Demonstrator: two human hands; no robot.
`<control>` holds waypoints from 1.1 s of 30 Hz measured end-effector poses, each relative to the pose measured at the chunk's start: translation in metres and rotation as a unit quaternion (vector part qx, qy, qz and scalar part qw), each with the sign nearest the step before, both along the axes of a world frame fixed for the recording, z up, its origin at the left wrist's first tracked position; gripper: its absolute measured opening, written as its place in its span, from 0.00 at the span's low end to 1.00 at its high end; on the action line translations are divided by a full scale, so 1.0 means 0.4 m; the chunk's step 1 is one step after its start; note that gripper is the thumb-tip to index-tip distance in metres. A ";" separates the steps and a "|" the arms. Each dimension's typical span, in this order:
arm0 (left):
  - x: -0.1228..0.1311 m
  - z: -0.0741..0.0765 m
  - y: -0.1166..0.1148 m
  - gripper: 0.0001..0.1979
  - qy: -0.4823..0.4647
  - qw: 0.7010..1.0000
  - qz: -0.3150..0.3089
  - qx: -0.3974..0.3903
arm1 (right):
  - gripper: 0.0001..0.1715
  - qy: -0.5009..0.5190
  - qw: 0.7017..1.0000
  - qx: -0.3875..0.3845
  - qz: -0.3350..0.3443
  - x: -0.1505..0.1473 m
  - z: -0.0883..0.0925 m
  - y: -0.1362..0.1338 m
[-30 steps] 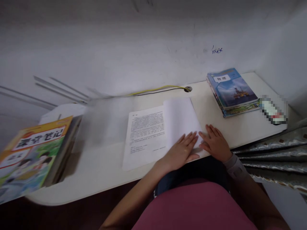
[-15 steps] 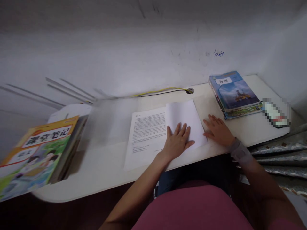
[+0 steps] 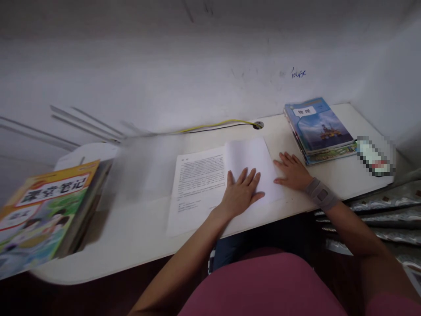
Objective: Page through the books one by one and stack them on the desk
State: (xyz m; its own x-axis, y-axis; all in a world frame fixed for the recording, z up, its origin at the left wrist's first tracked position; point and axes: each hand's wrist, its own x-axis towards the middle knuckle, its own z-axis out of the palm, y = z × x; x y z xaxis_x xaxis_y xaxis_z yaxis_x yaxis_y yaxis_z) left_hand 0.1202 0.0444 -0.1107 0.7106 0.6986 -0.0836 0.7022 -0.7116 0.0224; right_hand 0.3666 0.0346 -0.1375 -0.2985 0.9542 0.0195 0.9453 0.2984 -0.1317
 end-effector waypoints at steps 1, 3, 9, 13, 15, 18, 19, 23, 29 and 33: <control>-0.001 -0.001 -0.001 0.32 -0.001 1.000 -0.003 0.003 | 0.44 -0.002 1.000 -0.002 0.000 0.000 0.001 0.001; -0.002 -0.002 -0.003 0.32 0.000 1.000 -0.005 0.003 | 0.43 -0.005 1.000 -0.005 0.001 0.000 0.002 0.002; 0.015 0.004 0.008 0.33 0.011 0.999 -0.009 -0.032 | 0.45 -0.008 1.000 -0.003 0.006 -0.001 0.002 0.002; 0.022 0.006 0.011 0.33 0.007 0.999 -0.007 -0.042 | 0.46 -0.011 1.000 -0.007 0.005 -0.004 0.006 0.002; 0.027 0.009 0.011 0.32 0.011 0.999 -0.004 -0.048 | 0.46 -0.012 1.000 -0.009 0.005 -0.005 0.007 0.002; 0.039 0.017 0.012 0.33 0.020 0.998 -0.003 -0.062 | 0.47 -0.010 1.000 -0.009 0.003 -0.004 0.007 0.002; 0.043 0.020 0.013 0.33 0.022 0.998 -0.004 -0.066 | 0.47 -0.010 1.000 -0.010 0.001 -0.004 0.006 0.002; 0.049 0.022 0.015 0.34 0.026 0.997 -0.005 -0.067 | 0.48 -0.007 1.000 -0.015 -0.002 -0.002 0.002 0.003; 0.051 0.013 0.017 0.33 0.028 0.998 -0.007 -0.062 | 0.48 -0.004 1.000 -0.016 0.004 0.001 -0.003 0.004; 0.059 0.017 0.021 0.34 0.028 0.997 -0.006 -0.065 | 0.48 0.001 1.000 -0.009 -0.001 0.000 -0.002 0.003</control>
State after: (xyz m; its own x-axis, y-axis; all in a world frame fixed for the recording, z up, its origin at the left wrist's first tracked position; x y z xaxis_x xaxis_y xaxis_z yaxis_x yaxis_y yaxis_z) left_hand 0.1436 0.0530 -0.1040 0.7107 0.6705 -0.2131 0.6962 -0.7139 0.0754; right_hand 0.3666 0.0360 -0.1384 -0.2969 0.9549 0.0023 0.9456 0.2944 -0.1386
